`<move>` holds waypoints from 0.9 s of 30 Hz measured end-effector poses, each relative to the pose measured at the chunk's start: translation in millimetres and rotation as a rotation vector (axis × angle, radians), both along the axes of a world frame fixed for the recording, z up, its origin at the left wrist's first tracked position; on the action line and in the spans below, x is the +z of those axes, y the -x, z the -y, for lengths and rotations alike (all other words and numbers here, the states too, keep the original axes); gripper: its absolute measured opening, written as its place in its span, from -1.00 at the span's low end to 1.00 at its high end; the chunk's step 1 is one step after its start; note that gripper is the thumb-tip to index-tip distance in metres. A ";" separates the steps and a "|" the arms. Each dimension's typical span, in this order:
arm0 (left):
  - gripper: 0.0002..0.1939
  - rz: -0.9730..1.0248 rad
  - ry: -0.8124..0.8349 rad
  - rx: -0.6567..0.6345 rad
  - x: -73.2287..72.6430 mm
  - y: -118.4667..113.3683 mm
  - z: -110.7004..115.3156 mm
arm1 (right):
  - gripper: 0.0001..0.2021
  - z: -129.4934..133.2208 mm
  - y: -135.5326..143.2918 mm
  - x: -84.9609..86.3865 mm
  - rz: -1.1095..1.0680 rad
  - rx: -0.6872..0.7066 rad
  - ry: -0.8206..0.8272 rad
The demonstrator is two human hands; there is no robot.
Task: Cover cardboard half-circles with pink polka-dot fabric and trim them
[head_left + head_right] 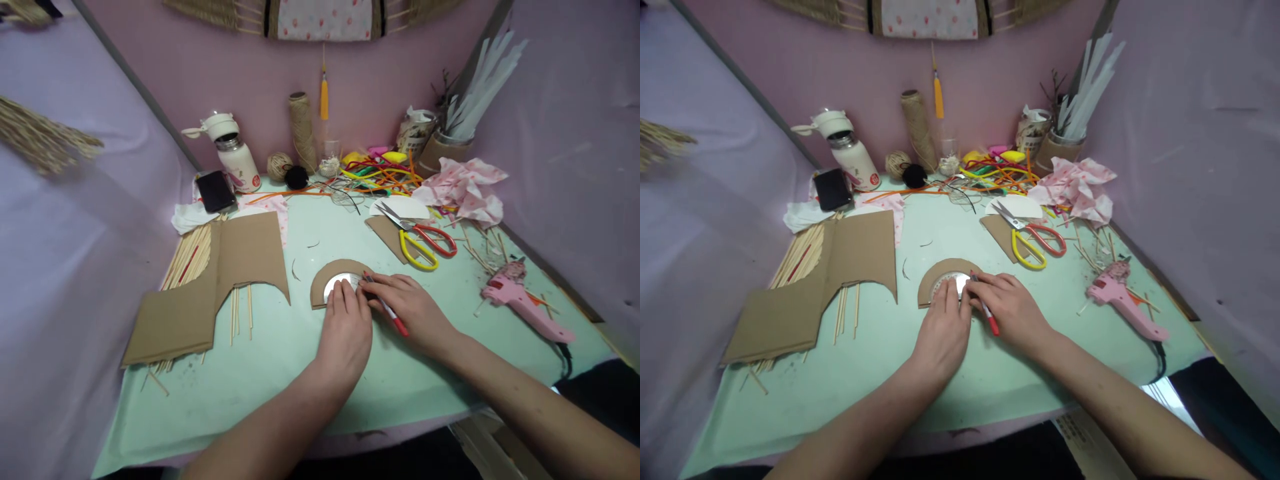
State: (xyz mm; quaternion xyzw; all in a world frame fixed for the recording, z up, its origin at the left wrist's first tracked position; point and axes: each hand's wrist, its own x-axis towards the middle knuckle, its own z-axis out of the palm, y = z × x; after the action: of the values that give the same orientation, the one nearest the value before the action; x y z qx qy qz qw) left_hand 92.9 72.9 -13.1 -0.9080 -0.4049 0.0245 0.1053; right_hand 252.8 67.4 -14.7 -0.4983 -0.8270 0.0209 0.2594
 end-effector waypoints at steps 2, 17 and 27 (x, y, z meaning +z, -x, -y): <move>-0.52 0.015 0.005 0.014 -0.8 0.4 0.5 | -0.76 -0.4 0.1 -0.7 -0.004 0.002 -0.002; -0.52 0.049 0.072 0.033 -0.2 1.3 -1.0 | -0.74 -37.8 12.5 29.1 -0.629 -0.227 0.222; -0.51 0.049 0.062 0.044 0.7 -0.2 -1.7 | -0.82 -62.7 25.1 0.1 -0.829 -0.263 0.475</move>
State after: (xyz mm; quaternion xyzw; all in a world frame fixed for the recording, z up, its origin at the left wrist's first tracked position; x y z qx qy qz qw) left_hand 93.1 74.6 -12.4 -0.9020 -0.4263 0.0170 0.0664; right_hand 227.7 130.1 -14.6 -0.5936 -0.5566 0.3725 0.4462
